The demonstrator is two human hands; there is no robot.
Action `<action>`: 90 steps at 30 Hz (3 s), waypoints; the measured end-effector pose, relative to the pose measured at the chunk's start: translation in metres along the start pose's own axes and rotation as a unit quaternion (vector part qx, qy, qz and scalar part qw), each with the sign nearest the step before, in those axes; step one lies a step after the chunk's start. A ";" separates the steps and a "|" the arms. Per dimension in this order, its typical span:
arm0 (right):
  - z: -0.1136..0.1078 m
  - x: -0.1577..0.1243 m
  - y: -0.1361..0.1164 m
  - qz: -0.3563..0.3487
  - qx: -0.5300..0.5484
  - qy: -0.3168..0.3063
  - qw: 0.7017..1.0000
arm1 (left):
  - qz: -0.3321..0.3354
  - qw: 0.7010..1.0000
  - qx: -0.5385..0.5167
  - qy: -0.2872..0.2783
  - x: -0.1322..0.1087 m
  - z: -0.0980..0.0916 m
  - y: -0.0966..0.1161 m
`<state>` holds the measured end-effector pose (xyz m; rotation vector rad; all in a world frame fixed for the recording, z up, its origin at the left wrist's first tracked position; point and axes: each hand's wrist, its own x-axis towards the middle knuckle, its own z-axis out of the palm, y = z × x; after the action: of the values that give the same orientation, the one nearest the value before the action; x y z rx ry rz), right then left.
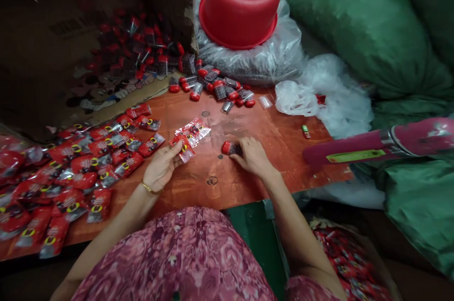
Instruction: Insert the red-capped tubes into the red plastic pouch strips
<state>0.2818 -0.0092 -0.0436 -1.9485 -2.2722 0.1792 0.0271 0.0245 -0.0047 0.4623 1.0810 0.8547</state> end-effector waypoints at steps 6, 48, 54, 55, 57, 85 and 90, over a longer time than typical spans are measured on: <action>-0.002 -0.021 -0.042 0.038 0.206 0.129 0.969 | -0.017 1.000 0.002 0.018 0.000 -0.002 0.002; 0.014 0.001 -0.141 0.100 0.494 0.126 0.854 | 0.063 0.994 -0.072 -0.054 -0.003 0.005 -0.019; 0.017 0.005 -0.146 0.115 0.517 0.143 0.836 | 0.075 0.994 -0.057 -0.051 -0.002 0.002 -0.014; 0.017 0.006 -0.147 0.116 0.527 0.135 0.831 | 0.074 0.994 -0.056 -0.049 -0.002 0.002 -0.014; 0.020 0.007 -0.147 0.123 0.535 0.137 0.825 | 0.077 0.995 -0.045 -0.040 -0.002 0.002 -0.016; 0.025 0.017 -0.144 0.101 0.657 0.052 0.745 | 0.065 0.994 -0.037 -0.082 0.000 -0.004 -0.010; 0.032 0.033 -0.145 0.030 0.503 0.133 0.853 | 0.036 0.997 -0.026 -0.065 -0.004 -0.015 -0.005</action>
<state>0.1299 0.0013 -0.0474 -1.3334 -1.4256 0.8459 0.0142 0.0173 -0.0123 0.5088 0.9260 0.9011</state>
